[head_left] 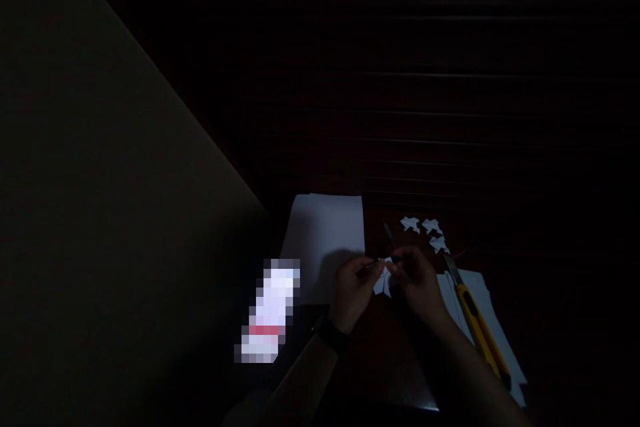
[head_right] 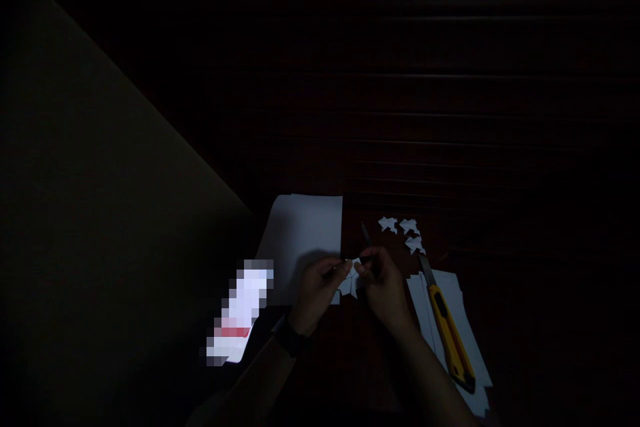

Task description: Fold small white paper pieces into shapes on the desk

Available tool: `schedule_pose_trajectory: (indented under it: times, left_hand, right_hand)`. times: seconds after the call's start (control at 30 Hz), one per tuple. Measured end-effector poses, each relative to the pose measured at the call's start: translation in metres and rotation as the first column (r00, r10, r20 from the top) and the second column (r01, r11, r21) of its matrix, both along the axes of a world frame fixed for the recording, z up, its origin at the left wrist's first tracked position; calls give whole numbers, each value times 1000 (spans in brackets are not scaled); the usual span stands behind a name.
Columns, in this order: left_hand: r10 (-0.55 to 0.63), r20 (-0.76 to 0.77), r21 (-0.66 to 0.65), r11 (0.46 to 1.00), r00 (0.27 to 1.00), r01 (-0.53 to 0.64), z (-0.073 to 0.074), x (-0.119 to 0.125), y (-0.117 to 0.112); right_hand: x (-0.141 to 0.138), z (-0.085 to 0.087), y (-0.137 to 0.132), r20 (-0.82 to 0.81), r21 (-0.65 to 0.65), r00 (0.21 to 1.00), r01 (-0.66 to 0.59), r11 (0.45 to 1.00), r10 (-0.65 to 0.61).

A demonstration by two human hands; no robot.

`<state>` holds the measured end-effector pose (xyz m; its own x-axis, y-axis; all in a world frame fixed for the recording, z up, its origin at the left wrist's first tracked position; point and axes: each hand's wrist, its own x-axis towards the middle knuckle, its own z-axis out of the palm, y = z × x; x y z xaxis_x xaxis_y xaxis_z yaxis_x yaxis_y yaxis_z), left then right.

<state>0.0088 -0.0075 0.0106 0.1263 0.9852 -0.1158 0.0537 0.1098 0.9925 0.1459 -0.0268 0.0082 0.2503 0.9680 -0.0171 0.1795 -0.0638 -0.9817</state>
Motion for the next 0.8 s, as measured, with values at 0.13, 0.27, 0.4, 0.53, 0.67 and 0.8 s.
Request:
schedule_pose_trajectory:
  times: [0.13,0.27,0.4,0.53,0.67,0.8]
  left_hand:
    - [22,-6,-8,1000,1000,-22,3,0,1]
    - [66,48,-30,997,997,-65,5,-2,2]
    - [82,64,-35,996,995,-79,4,-3,2]
    - [51,33,-47,998,998,-49,3,-2,0]
    - [45,11,-37,998,999,-44,5,1,-2]
    - [13,0,-29,999,1000,-13,6,3,-3]
  right_hand:
    - [-4,5,-3,67,58,997,26,998,-30]
    - [-3,9,-3,6,34,1000,-20,999,20]
    - [0,11,-3,-19,4,995,-93,996,94]
    - [3,9,-1,3,-27,995,-101,995,101]
    - [6,11,-1,11,-27,993,-118,993,118]
    - [9,13,-2,58,-12,990,-130,991,131]
